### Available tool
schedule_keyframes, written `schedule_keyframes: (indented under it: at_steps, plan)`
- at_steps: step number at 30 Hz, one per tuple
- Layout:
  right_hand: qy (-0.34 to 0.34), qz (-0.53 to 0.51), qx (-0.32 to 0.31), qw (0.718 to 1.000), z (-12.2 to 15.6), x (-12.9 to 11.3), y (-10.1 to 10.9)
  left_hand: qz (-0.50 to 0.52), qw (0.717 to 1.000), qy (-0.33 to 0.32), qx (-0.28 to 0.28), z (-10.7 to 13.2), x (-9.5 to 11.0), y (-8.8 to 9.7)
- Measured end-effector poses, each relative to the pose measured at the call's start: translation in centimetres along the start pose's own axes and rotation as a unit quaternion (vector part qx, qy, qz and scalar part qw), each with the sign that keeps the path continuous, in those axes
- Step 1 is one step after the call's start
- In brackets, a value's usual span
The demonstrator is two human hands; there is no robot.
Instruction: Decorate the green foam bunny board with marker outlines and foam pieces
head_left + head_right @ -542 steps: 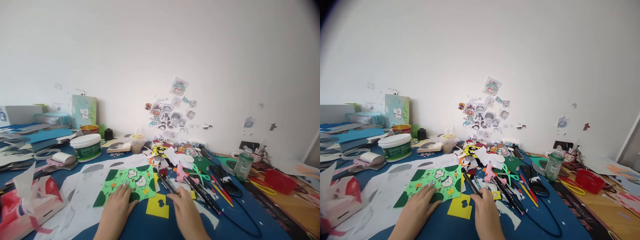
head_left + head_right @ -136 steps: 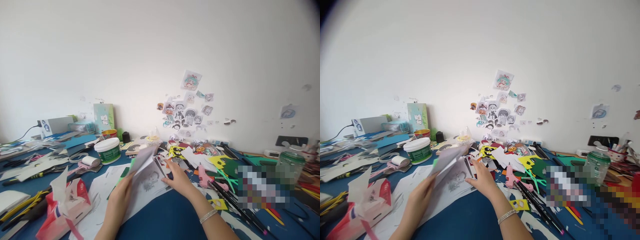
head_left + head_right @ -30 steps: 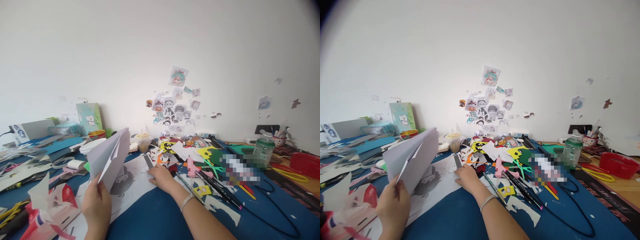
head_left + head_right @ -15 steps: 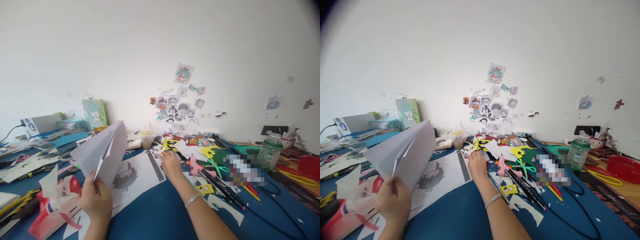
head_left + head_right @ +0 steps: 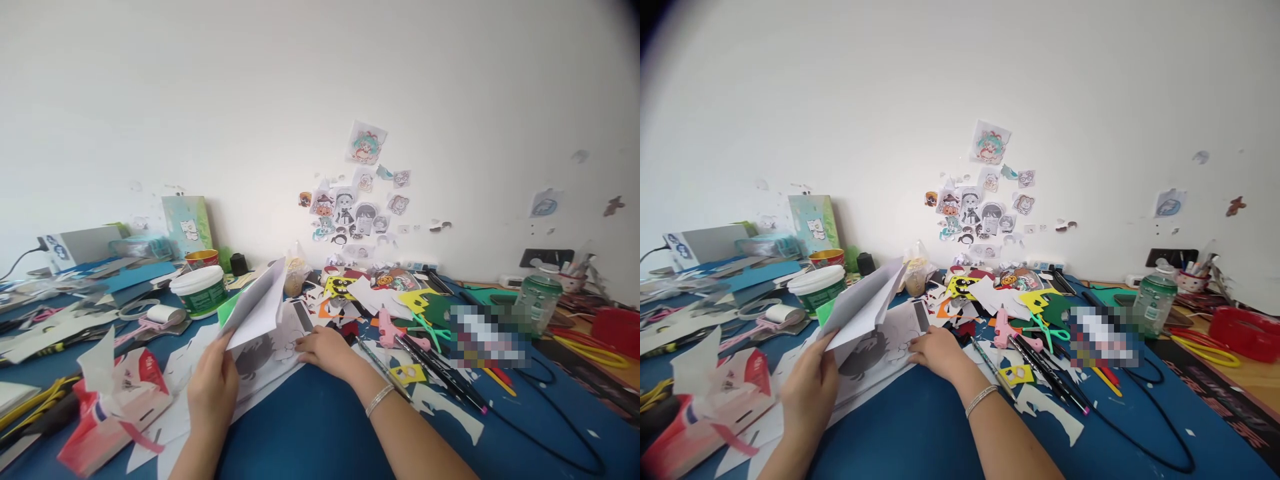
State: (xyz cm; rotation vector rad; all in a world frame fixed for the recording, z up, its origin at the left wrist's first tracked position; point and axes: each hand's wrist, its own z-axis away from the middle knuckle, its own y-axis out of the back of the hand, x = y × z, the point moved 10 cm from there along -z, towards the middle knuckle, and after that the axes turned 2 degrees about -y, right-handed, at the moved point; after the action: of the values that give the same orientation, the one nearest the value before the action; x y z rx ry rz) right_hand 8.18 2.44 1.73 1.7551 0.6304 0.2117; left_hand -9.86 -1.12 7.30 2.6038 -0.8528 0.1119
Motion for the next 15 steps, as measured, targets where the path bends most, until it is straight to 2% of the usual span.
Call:
schedule_keyframes:
  at_steps: [2, 6, 11, 13, 15]
  plan:
    - [-0.015, -0.010, 0.029, 0.999, -0.2, 0.4, 0.4, 0.007, 1.000, -0.008, -0.023, 0.0, 0.0, -0.7]
    - [-0.021, -0.031, 0.089, 0.995, -0.9, 0.3, 1.9, 0.014, 0.993, -0.056, -0.105, 0.4, 0.6, -3.0]
    - [-0.075, -0.057, 0.222, 0.970, -1.1, 0.4, 5.0, -0.017, 0.972, -0.099, -0.214, 1.7, 1.0, -6.1]
    - [-0.072, -0.051, 0.248, 0.965, -1.1, -0.1, 5.9, -0.023, 0.969, -0.096, -0.227, 1.8, 0.6, -6.4]
    - [-0.047, -0.037, 0.269, 0.961, -0.7, -0.8, 6.9, -0.014, 0.975, -0.070, -0.209, 1.5, -0.1, -5.9]
